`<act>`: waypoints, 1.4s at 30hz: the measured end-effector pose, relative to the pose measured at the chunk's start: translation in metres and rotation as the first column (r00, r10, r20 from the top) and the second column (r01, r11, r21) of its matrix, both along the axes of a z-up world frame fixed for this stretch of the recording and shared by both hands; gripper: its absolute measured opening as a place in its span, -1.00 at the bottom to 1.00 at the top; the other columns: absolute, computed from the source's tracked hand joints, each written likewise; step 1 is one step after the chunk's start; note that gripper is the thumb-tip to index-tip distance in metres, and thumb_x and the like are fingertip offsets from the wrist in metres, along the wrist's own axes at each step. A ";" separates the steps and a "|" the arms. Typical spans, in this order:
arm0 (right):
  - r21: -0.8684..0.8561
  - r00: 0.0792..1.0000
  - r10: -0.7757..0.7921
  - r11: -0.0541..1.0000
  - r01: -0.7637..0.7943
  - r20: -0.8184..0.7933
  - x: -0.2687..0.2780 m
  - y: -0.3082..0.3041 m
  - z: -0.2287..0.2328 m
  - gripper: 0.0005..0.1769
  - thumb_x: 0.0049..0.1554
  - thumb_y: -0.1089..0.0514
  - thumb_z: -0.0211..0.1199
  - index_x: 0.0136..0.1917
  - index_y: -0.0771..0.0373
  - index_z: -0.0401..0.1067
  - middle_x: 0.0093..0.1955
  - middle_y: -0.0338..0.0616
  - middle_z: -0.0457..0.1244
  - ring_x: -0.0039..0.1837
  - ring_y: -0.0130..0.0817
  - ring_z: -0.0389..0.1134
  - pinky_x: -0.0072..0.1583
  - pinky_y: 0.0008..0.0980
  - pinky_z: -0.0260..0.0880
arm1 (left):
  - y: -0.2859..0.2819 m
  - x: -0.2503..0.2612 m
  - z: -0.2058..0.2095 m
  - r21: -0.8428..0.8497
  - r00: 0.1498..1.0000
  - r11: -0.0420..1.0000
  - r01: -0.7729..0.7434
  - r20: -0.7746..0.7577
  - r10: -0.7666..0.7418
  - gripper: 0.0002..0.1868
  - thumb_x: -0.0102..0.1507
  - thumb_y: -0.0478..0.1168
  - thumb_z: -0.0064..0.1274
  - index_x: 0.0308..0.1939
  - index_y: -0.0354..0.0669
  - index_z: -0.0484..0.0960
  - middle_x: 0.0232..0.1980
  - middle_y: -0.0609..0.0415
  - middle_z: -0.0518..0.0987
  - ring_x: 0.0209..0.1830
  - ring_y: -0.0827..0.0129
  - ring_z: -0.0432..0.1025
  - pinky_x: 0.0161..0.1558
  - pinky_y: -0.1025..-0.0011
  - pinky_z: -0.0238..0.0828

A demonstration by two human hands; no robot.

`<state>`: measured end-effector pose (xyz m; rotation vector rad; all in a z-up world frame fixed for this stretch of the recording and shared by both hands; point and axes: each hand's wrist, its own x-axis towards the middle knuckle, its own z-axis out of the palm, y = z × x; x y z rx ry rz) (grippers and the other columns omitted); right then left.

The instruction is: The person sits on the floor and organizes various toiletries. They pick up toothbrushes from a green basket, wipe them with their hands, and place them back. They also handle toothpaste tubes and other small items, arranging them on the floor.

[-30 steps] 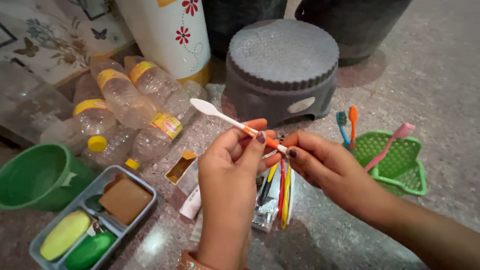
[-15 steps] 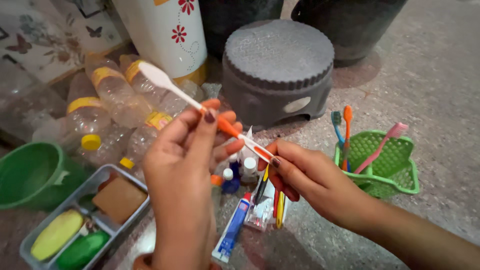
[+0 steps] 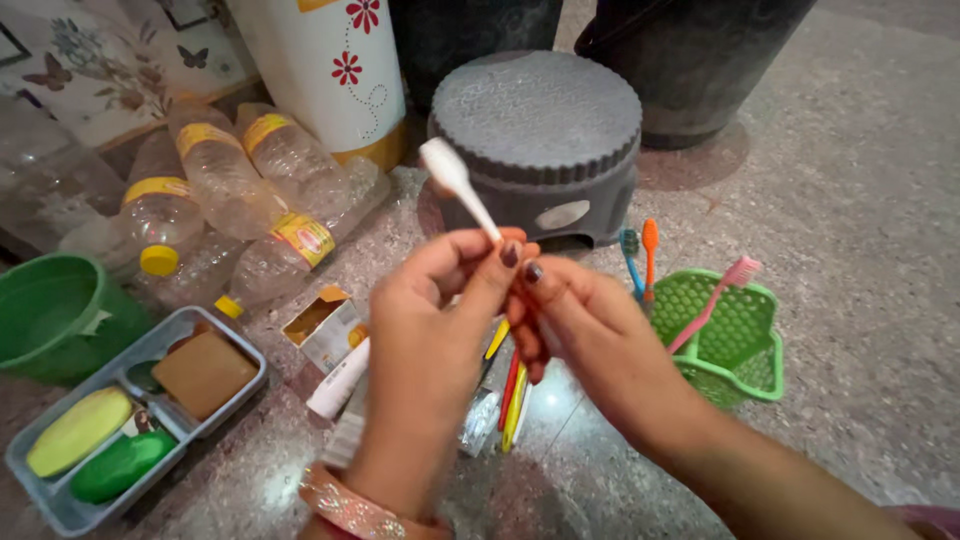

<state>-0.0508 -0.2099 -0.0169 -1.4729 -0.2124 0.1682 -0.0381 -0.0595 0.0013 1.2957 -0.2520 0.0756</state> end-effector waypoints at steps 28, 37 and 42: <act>0.126 0.958 0.089 0.990 -0.056 -0.272 0.006 0.008 -0.007 -0.59 0.34 -0.14 -0.12 -0.14 0.19 0.29 -0.43 -0.39 -0.04 -0.45 -0.61 -0.16 -0.43 -0.53 -0.21 | 0.006 0.003 -0.004 0.044 0.952 0.999 0.003 -0.307 0.010 -0.72 0.30 -0.11 0.08 -0.12 -0.21 0.79 -0.53 0.31 0.42 -0.57 0.69 0.21 -0.53 0.62 0.12; -0.399 0.983 0.143 0.913 -0.085 0.116 0.004 0.006 -0.017 -0.60 0.40 -0.06 -0.05 -0.15 0.25 0.30 -0.36 -0.38 0.06 -0.26 -0.54 0.07 -0.23 -0.44 0.16 | 0.067 0.019 0.026 -0.144 0.916 0.908 -0.393 -0.147 0.373 -0.77 0.42 -0.16 0.00 -0.09 -0.22 0.70 -0.44 0.29 0.44 -0.54 0.66 0.26 -0.48 0.64 0.18; -0.374 0.963 -0.126 0.903 0.210 0.238 0.001 0.015 -0.011 -0.72 0.33 -0.01 -0.06 -0.02 0.22 0.32 -0.31 -0.31 0.17 -0.23 -0.50 0.20 -0.17 -0.41 0.28 | 0.086 0.018 0.029 -0.093 0.914 0.909 -0.406 -0.032 0.405 -0.77 0.46 -0.15 0.03 -0.11 -0.24 0.66 -0.44 0.28 0.42 -0.51 0.61 0.29 -0.43 0.58 0.28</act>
